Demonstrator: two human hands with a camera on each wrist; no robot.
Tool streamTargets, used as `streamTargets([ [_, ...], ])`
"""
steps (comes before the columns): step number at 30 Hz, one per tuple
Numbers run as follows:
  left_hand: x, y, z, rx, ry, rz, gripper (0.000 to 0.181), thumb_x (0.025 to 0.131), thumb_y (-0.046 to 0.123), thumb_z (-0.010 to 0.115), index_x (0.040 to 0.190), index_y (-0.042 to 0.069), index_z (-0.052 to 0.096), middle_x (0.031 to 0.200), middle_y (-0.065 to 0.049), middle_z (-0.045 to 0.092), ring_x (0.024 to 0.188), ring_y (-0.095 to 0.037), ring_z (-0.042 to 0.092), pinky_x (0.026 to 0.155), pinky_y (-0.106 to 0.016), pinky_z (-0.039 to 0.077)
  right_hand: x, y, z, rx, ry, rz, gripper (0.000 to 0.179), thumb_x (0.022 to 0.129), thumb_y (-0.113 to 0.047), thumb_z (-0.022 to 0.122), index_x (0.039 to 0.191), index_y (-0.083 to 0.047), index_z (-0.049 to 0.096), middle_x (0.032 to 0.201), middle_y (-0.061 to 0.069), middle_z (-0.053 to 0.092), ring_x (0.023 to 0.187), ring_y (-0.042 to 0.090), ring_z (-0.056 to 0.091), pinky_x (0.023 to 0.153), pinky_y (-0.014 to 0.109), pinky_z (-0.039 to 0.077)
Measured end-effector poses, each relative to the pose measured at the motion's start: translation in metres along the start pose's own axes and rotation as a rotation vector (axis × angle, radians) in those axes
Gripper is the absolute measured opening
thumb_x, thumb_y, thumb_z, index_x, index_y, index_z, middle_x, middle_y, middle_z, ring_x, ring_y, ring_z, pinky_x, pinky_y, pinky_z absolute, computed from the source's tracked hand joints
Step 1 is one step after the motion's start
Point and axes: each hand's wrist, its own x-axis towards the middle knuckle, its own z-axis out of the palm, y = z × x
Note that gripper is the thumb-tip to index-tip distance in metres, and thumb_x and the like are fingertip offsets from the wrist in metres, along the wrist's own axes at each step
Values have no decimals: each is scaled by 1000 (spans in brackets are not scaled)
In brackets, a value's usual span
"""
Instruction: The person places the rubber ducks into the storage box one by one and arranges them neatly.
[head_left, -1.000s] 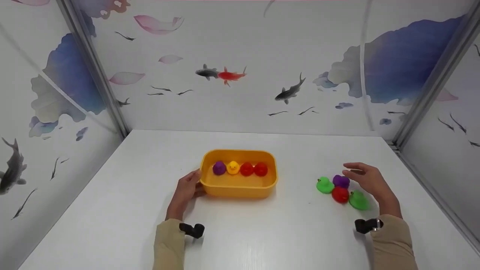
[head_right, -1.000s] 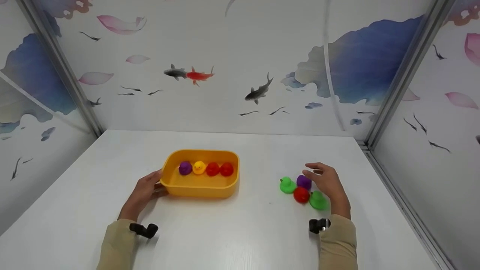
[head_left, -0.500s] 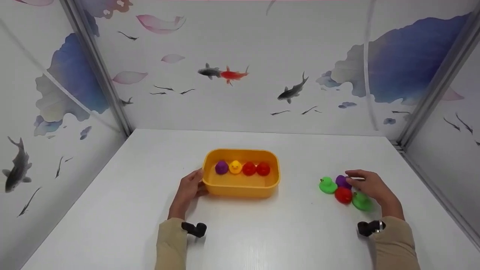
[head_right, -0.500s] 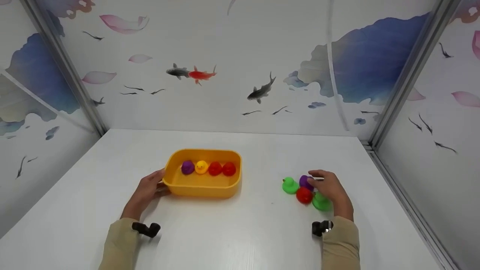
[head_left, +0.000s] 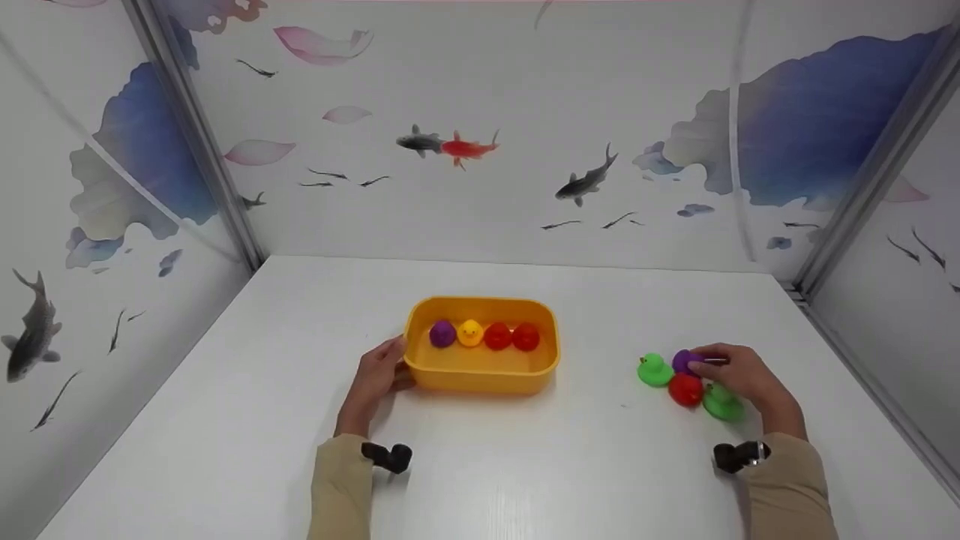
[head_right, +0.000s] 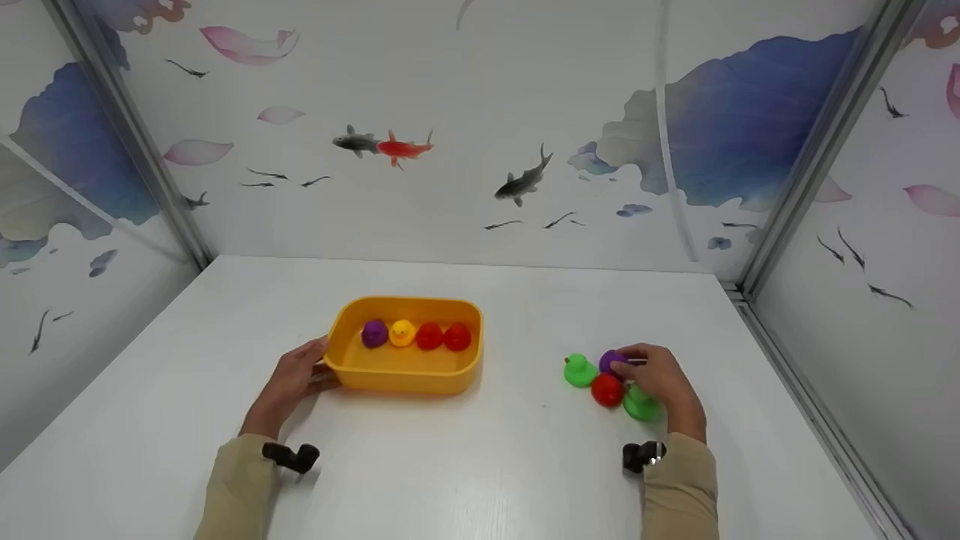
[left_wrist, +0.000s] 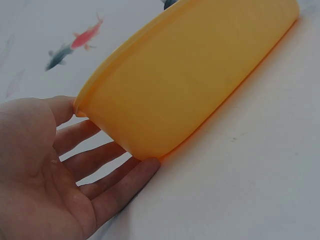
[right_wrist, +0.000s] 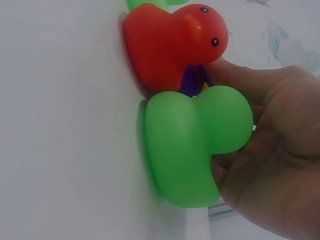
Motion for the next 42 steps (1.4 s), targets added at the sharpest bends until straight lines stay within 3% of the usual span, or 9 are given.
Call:
streamTargets([
  [6,-2,-2,0,-3,0,-16,48,105,42,47,147,18,52,135,-12,64,95,-17,69,89,-31,60,-2,-5,1,25,42,49,75,98,-50,60,145,6,42,146,36,43,131,50,45,111,61,41],
  [13,-1,0,1,-21,-1,-16,47,106,40,47,147,18,52,136,-12,64,96,-16,69,88,-31,60,-6,-22,-8,139,118,84,83,95,-59,57,149,2,38,150,32,38,133,48,45,113,61,39],
  [20,-1,-1,1,-12,-5,-13,48,106,39,46,147,15,51,137,-15,62,92,-15,69,85,-30,61,-9,-50,-8,213,149,29,86,91,-62,60,148,-1,41,149,29,44,133,46,50,115,62,35],
  [30,-1,-2,2,1,-2,-18,48,106,41,46,147,16,52,136,-14,63,94,-16,68,86,-30,61,-8,-85,3,239,151,-32,83,90,-63,60,146,-4,43,147,24,47,128,43,54,115,59,38],
  [33,0,-1,2,6,-8,-21,49,106,42,46,147,16,51,136,-13,62,96,-17,68,87,-30,60,-7,-93,7,250,157,-50,80,91,-62,60,146,-6,45,147,22,47,127,40,55,114,55,42],
  [38,0,0,0,8,-3,-18,49,105,43,47,146,17,53,136,-14,63,95,-17,68,86,-29,61,-8,-110,10,256,162,-94,74,92,-60,61,144,-9,49,146,19,50,126,35,57,106,37,51],
  [42,1,0,0,-4,-12,-12,48,105,43,46,146,17,53,136,-13,62,96,-17,68,86,-29,60,-9,-127,12,271,159,-103,72,91,-58,63,143,-10,51,146,19,49,125,34,57,108,42,50],
])
